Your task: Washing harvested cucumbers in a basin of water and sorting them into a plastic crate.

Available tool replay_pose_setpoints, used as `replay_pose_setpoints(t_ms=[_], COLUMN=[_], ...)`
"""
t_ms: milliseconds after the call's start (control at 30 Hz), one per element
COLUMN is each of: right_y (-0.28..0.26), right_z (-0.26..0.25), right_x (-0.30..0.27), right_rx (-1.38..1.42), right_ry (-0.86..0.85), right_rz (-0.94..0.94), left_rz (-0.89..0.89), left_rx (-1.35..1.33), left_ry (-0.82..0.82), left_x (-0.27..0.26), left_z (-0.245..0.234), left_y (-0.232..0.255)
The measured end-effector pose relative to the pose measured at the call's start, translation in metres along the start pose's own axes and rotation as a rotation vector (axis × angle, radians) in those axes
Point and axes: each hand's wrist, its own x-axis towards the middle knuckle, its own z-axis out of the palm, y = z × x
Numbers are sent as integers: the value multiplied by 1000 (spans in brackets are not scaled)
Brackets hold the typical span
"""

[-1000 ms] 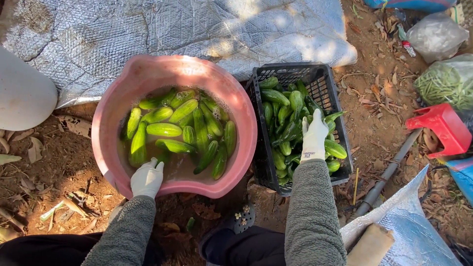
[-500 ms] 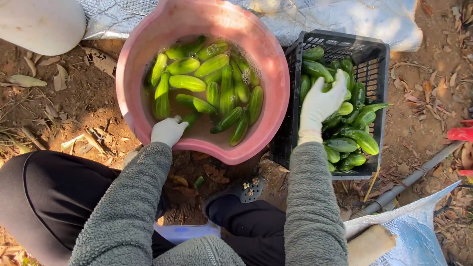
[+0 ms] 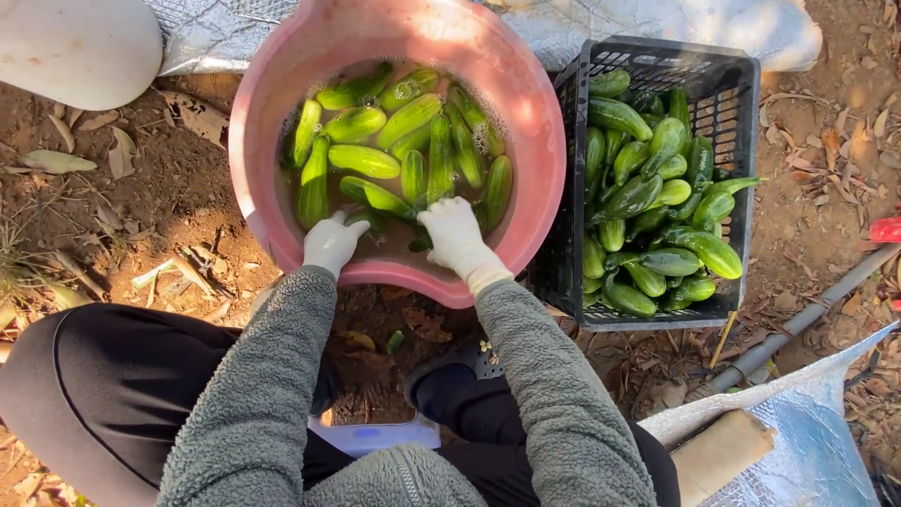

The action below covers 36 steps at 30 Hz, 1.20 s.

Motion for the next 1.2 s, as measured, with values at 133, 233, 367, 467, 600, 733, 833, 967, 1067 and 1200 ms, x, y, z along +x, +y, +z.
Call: replay_pose_setpoints(t_ms=[133,233,367,467,600,733,833,967,1067,1200], right_y=[-17,-11,-2,-8,-13,-40,-40,-33,-23,-12], right_z=[22,-13,-77,-109,-90,-91,-45,-9,1,2], right_x=[-1,-4,-14,-24,-10,-7,5,9,7,1], right_rx=[-12,145,974,1307,2069,2264,2335,1363,1090,976], right_ry=[283,57,20,58,-12,20,-7,16,-11,-234], right_rz=[13,54,406,603,948,1012,988,758,476,260], left_rz=[256,1,126,293,490,440,393,187,-7,-29], left_rx=[34,-561,-1091,-776,-10,-22,27,-373,-625,-503], left_ry=[133,181,321,404,148,34,44,-189,-302,-164], left_x=[-23,-48,-71,-90,-97,-51,-11,-21,-42,-82], left_z=[-6,-28,-45,-40,-43,-13,19,13,-11,-34], left_y=[-11,20,31,41,62,45,22,21,33,45])
